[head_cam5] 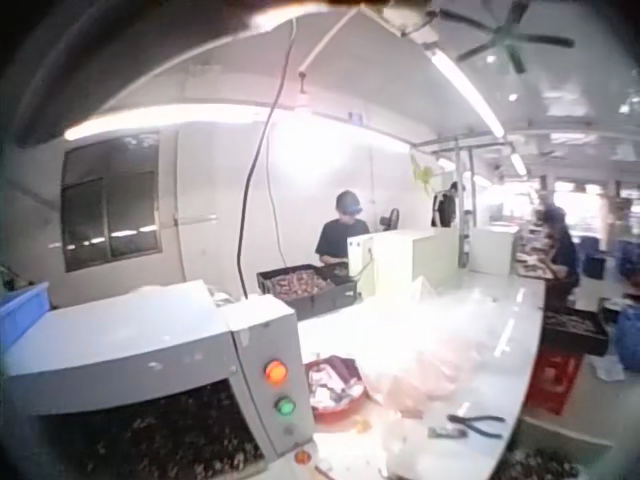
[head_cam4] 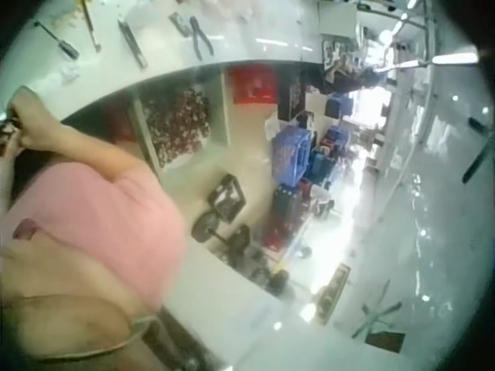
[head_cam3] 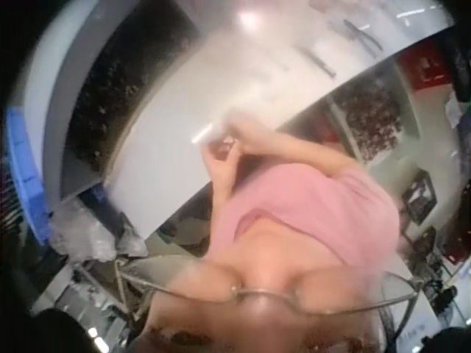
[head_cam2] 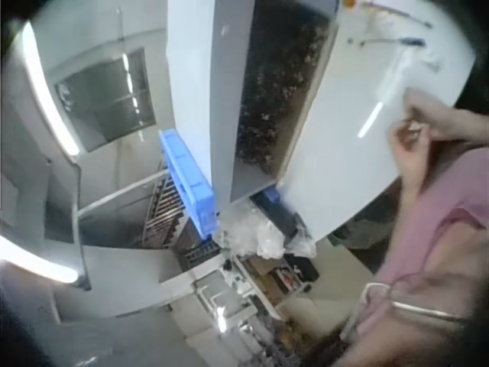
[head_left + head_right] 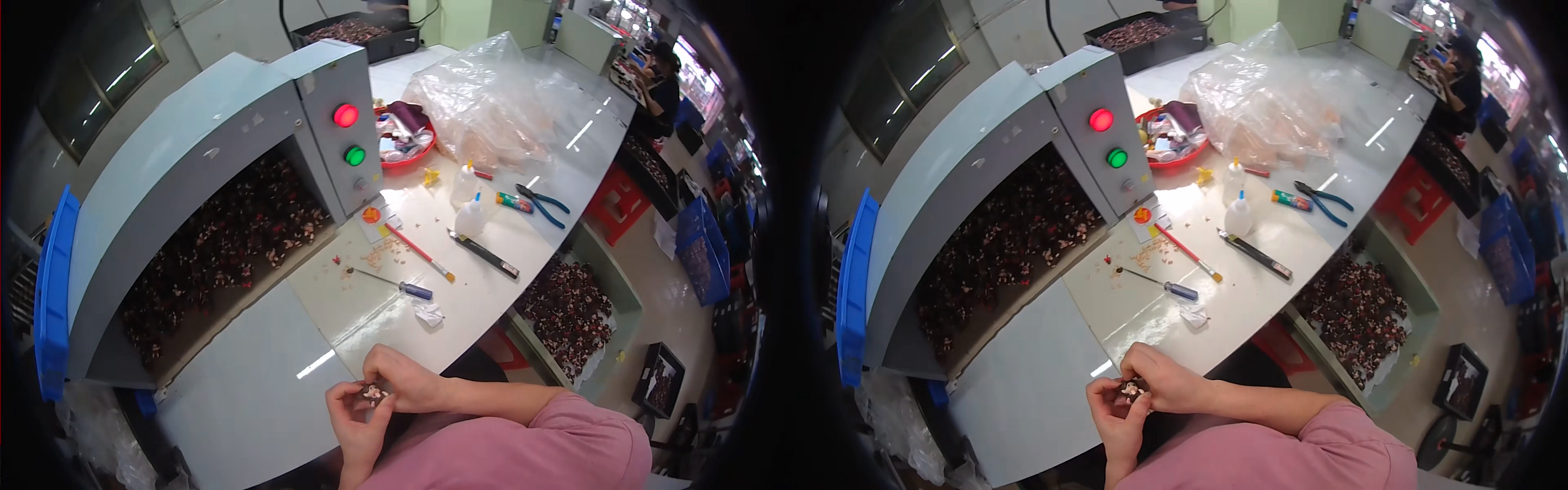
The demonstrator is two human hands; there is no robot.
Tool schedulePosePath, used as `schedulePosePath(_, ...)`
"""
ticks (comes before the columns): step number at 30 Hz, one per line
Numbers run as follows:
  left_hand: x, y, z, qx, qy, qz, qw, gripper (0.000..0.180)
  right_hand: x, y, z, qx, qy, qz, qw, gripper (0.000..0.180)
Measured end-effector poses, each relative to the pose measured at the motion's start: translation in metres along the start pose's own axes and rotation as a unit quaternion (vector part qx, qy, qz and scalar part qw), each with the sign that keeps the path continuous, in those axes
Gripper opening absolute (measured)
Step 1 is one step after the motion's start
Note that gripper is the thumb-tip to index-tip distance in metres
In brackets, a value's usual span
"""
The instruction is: The person takes small figurines, applies glue from a bottle, and attaches hair accessories onto them by hand.
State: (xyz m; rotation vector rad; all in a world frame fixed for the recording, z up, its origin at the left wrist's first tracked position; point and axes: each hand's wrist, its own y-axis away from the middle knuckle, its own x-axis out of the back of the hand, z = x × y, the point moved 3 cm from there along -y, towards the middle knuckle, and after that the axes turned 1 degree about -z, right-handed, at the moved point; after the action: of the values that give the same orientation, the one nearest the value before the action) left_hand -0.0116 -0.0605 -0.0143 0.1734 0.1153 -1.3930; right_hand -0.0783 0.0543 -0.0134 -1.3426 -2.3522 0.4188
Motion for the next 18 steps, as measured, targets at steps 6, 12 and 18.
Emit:
schedulePosePath(6,-0.0015,-0.0030,-0.0022,-0.022,-0.031,-0.015,0.999,0.045,0.0029,-0.0010,-0.0011,-0.007,0.000,-0.001,1.000,0.034)
schedulePosePath(12,-0.0012,0.0001,-0.0007,-0.004,-0.020,-0.012,1.000,0.048,0.0023,0.0026,-0.0007,-0.010,-0.004,-0.005,1.000,0.034)
schedulePosePath(18,0.0015,0.0011,-0.0026,-0.009,-0.035,-0.005,0.999,0.049,0.0015,0.0024,-0.0025,-0.014,-0.010,-0.009,1.000,0.035)
